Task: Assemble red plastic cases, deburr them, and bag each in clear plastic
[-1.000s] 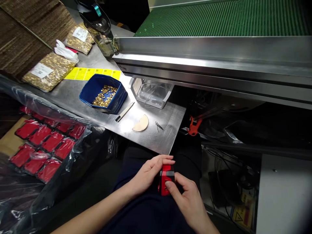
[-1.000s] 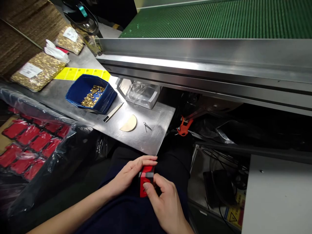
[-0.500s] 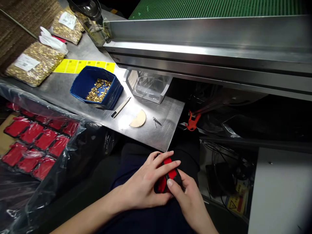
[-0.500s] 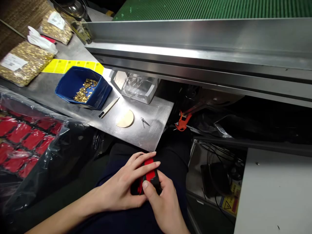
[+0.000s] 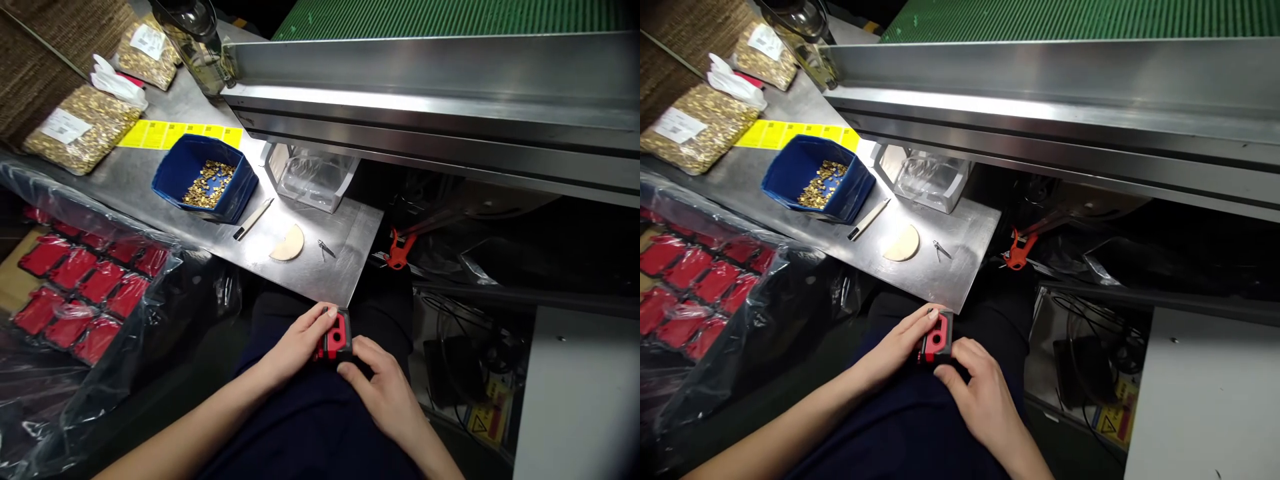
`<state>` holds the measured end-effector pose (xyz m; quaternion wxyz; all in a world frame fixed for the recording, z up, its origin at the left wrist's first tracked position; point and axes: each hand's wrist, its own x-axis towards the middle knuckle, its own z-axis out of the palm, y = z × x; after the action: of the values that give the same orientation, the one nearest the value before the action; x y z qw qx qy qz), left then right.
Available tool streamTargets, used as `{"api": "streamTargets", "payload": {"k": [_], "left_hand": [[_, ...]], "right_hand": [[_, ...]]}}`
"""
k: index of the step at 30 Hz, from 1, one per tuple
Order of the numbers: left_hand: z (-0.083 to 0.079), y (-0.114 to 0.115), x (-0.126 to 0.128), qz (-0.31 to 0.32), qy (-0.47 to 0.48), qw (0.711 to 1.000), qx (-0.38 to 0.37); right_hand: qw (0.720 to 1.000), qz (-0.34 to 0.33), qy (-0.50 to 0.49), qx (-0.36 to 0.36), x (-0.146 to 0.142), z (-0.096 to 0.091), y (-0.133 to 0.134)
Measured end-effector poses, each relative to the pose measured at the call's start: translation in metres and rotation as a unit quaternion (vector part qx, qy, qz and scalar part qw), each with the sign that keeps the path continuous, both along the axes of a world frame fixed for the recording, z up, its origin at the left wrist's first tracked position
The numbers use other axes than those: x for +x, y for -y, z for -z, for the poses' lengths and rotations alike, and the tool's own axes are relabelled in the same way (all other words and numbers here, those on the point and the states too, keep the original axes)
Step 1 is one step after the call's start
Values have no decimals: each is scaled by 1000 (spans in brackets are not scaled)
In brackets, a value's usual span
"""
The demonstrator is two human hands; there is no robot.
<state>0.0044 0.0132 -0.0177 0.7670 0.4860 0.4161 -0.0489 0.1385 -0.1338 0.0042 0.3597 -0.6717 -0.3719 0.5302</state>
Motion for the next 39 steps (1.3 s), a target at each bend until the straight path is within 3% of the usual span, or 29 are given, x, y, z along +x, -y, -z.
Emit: {"api": "streamTargets", "payload": {"k": [3, 5, 8, 10, 13, 19, 23, 27, 32, 34, 37, 39], "left_hand": [[6, -3, 6, -18, 11, 996, 86], [7, -7, 7, -23, 58, 994, 94], [4, -14, 3, 24, 152, 986, 70], [2, -18, -2, 67, 184, 975, 103], [2, -17, -7, 93, 197, 965, 145], [2, -5, -7, 60, 190, 961, 193], [4, 0, -5, 5, 187, 970, 155], [11, 1, 0, -50, 125, 989, 54], [14, -2, 3, -109, 111, 988, -10], [10, -5, 0, -92, 127, 988, -12], [7, -10, -6, -13, 152, 988, 9], [11, -11, -7, -3, 130, 991, 17]], "right_hand": [[998, 42, -9, 38, -4, 9, -3], [996, 70, -6, 48, -6, 13, -4], [994, 106, -17, 37, -7, 17, -3], [992, 118, -27, 34, -7, 19, -3], [993, 111, -30, 30, -7, 21, -3], [996, 75, -30, 43, -4, 16, -2], [996, 54, -25, 68, -2, 12, -3], [996, 36, -21, 75, -5, 8, -7], [995, 49, -36, 83, -5, 11, -11], [995, 58, -42, 73, -4, 14, -10], [994, 71, -56, 57, -3, 20, -6], [993, 69, -83, 46, -4, 25, -5]]}}
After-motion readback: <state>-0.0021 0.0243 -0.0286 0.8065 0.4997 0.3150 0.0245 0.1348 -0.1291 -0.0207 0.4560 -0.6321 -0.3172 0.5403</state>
